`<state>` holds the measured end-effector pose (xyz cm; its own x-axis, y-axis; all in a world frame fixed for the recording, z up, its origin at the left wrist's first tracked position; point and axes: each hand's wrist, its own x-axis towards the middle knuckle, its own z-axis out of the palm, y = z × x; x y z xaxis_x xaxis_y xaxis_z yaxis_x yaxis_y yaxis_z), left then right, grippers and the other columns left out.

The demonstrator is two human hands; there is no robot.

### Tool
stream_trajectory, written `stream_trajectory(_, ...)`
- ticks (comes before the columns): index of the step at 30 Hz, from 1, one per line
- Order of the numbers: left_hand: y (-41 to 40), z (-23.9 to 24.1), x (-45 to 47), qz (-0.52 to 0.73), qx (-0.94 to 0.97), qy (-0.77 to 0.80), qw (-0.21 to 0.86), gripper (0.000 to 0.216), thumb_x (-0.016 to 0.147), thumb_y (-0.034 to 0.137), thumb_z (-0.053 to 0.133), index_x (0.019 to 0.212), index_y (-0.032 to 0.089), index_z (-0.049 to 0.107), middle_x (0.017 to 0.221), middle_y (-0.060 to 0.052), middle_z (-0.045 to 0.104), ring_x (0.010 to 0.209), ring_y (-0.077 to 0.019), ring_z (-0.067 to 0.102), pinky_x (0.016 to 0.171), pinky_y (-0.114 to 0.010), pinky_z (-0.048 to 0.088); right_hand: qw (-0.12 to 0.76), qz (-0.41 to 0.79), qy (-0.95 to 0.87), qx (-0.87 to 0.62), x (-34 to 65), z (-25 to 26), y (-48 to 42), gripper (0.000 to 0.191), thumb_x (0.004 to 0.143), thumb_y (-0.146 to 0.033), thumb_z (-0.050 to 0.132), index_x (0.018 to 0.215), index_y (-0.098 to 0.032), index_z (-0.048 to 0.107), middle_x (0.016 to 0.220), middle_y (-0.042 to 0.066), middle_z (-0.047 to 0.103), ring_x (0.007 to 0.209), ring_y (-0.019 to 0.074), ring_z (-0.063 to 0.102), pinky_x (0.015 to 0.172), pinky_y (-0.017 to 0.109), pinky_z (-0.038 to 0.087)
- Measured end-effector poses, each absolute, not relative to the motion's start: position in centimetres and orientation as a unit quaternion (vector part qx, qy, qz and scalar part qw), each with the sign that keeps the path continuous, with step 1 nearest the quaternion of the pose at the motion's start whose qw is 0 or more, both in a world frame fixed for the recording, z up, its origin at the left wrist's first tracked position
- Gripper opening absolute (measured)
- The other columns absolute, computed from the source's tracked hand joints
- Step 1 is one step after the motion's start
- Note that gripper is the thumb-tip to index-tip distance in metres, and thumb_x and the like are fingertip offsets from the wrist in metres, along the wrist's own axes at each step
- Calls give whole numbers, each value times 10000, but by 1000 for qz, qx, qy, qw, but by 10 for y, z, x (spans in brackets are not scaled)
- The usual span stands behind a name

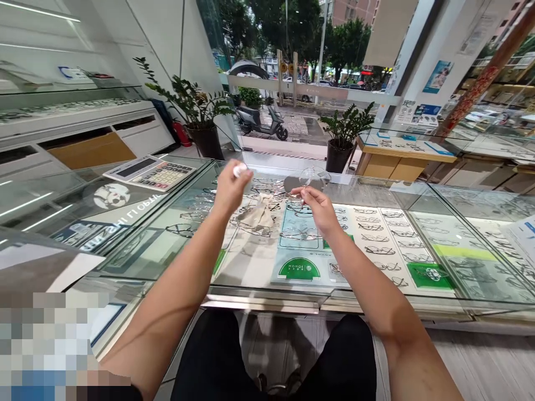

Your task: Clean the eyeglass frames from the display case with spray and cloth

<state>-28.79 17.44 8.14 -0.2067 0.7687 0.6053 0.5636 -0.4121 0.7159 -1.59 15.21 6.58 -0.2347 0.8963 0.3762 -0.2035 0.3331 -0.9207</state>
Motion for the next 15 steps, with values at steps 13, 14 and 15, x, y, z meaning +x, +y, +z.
stream_trajectory(13,185,72,-422,443,304,841,61,454,1000,165,596,1449,187,535,1450,-227,691,1406,-400,634,1177,-548,483,570,506,-575,-298,-8,56,164,273,879,-568,875,1000,-323,875,1133,28,838,1171,255,704,1066,403,518)
stream_trajectory(14,184,72,-425,427,292,853,70,532,974,149,629,1492,179,510,1463,-244,685,1412,-413,635,1166,-557,494,569,503,-579,-298,-7,55,164,269,891,-563,865,1009,-322,872,1140,30,837,1186,257,706,1082,410,516)
stream_trajectory(15,184,71,-427,414,281,862,78,614,946,132,660,1532,163,479,1481,-266,671,1421,-426,632,1158,-566,501,568,498,-582,-300,-7,55,164,266,901,-560,855,1014,-319,870,1145,32,837,1196,260,708,1092,416,516)
